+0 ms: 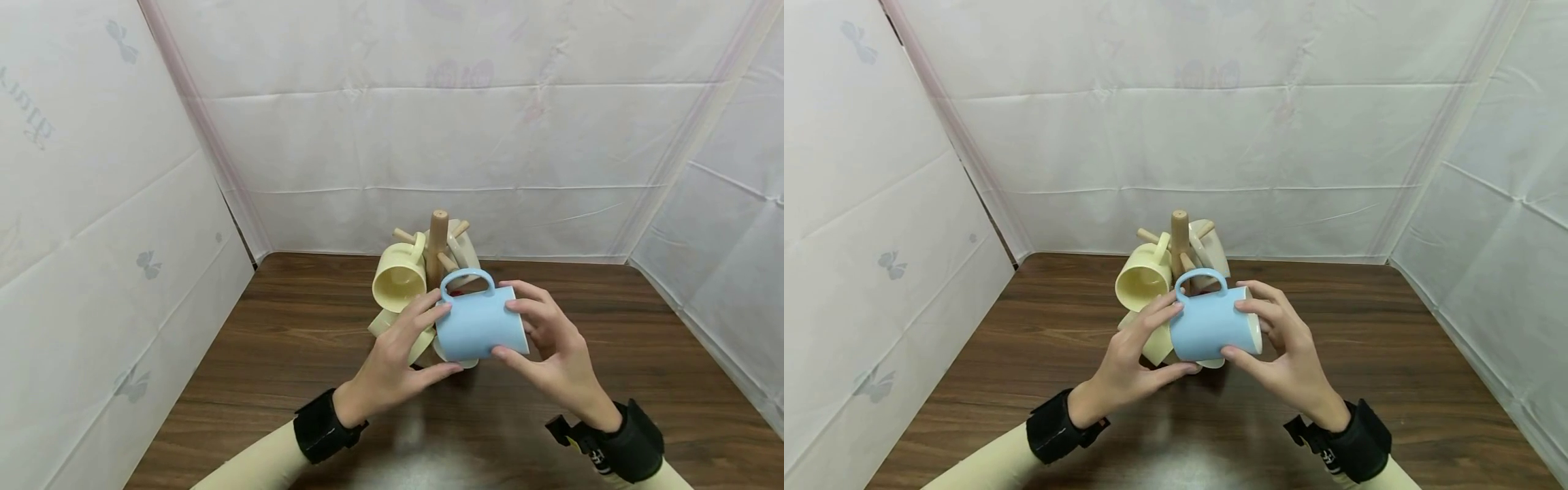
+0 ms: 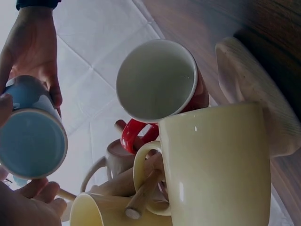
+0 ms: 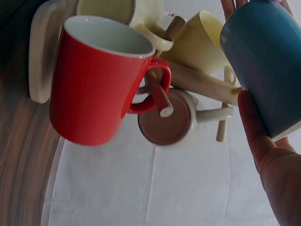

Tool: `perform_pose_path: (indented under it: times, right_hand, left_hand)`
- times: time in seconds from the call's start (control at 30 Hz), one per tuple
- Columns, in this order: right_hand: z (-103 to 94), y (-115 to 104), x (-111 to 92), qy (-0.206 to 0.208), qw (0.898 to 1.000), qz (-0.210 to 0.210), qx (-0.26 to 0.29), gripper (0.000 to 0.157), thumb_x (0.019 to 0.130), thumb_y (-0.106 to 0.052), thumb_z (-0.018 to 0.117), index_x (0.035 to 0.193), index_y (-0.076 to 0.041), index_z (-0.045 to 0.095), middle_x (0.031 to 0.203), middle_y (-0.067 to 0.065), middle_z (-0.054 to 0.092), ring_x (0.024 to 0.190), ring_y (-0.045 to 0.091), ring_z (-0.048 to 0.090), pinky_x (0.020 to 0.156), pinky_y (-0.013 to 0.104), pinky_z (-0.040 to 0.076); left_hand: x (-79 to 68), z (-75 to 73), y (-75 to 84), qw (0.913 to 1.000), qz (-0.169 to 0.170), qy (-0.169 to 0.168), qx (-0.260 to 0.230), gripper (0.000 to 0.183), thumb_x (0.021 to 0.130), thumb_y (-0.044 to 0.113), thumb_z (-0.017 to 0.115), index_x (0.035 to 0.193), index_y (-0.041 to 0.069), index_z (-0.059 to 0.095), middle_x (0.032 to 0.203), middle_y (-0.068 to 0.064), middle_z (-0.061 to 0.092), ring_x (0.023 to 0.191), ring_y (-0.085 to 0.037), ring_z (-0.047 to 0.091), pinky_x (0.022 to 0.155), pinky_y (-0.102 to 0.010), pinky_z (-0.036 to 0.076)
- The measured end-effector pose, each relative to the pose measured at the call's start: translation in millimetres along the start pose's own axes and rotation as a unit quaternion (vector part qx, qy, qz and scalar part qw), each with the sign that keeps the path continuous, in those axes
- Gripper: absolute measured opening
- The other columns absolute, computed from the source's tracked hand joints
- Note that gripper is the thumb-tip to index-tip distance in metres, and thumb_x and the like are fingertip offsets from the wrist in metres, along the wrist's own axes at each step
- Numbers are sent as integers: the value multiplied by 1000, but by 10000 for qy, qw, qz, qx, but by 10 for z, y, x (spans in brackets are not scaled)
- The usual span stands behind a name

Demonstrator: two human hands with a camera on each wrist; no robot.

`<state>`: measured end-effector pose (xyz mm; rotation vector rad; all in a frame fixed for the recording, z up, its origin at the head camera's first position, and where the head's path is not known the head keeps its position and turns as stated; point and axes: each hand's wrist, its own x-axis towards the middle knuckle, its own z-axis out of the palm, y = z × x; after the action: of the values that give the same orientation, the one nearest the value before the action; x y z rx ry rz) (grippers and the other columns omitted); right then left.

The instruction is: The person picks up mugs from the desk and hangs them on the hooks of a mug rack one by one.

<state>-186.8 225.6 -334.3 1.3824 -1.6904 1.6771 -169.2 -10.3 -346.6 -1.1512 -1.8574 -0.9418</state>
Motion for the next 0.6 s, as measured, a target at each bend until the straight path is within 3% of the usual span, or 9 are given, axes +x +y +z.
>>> perform_pose_path:
  times: [0.17, 0.6]
  right_hand:
    - [33, -4, 3, -32, 9999, 56, -80, 61, 67, 17, 69, 122, 14, 42, 127, 41, 30, 113, 40, 45, 85, 30, 48]
    - [60, -22, 14, -71, 9991, 221, -360, 61, 67, 17, 69, 123, 12, 43, 128, 40, 33, 113, 37, 46, 85, 28, 48]
  left_hand:
    - [-154, 106, -148, 9999, -118, -24, -13, 77, 68, 22, 82, 132, 1, 44, 134, -20, 42, 120, -28, 44, 92, -36, 44]
    - [-177, 89, -177, 9998, -170, -78, -60, 76, 70, 22, 81, 133, 3, 44, 134, -20, 43, 120, -27, 44, 93, -36, 44]
